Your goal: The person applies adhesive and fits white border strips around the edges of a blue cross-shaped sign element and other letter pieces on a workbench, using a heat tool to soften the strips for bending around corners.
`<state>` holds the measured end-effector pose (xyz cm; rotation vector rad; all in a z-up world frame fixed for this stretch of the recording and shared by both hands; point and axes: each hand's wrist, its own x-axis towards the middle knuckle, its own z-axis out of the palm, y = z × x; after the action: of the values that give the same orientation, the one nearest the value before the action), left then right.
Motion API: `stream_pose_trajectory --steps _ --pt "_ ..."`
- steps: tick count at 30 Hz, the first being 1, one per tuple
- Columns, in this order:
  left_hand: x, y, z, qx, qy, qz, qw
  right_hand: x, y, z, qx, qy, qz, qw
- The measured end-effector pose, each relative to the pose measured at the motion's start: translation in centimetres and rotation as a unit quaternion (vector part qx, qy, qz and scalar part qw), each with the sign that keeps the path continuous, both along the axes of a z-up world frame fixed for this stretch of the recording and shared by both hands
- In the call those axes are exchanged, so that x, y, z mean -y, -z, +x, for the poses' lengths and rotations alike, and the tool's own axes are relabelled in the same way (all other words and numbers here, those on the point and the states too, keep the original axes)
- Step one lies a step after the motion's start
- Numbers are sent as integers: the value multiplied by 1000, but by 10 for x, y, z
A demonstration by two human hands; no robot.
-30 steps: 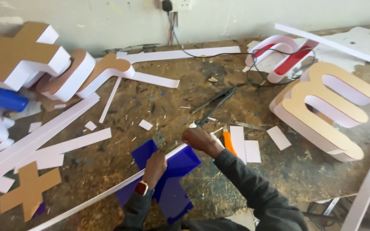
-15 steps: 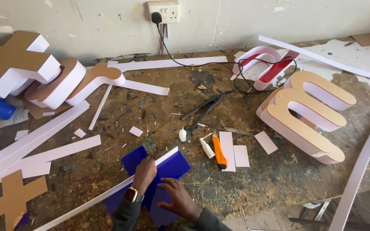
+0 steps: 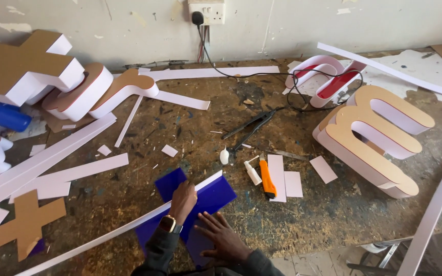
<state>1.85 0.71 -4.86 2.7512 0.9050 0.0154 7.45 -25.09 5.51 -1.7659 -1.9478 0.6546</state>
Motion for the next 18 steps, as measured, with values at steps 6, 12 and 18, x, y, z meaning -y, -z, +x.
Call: stream_pose_trajectory --steps 6,12,18 --pt "8 13 6 72 18 76 994 6 -1 9 11 2 -10 1000" --pt "19 22 21 136 12 149 979 11 -9 24 -23 2 -67 998" --pt "34 18 17 80 18 130 988 22 -6 19 -48 43 -74 995"
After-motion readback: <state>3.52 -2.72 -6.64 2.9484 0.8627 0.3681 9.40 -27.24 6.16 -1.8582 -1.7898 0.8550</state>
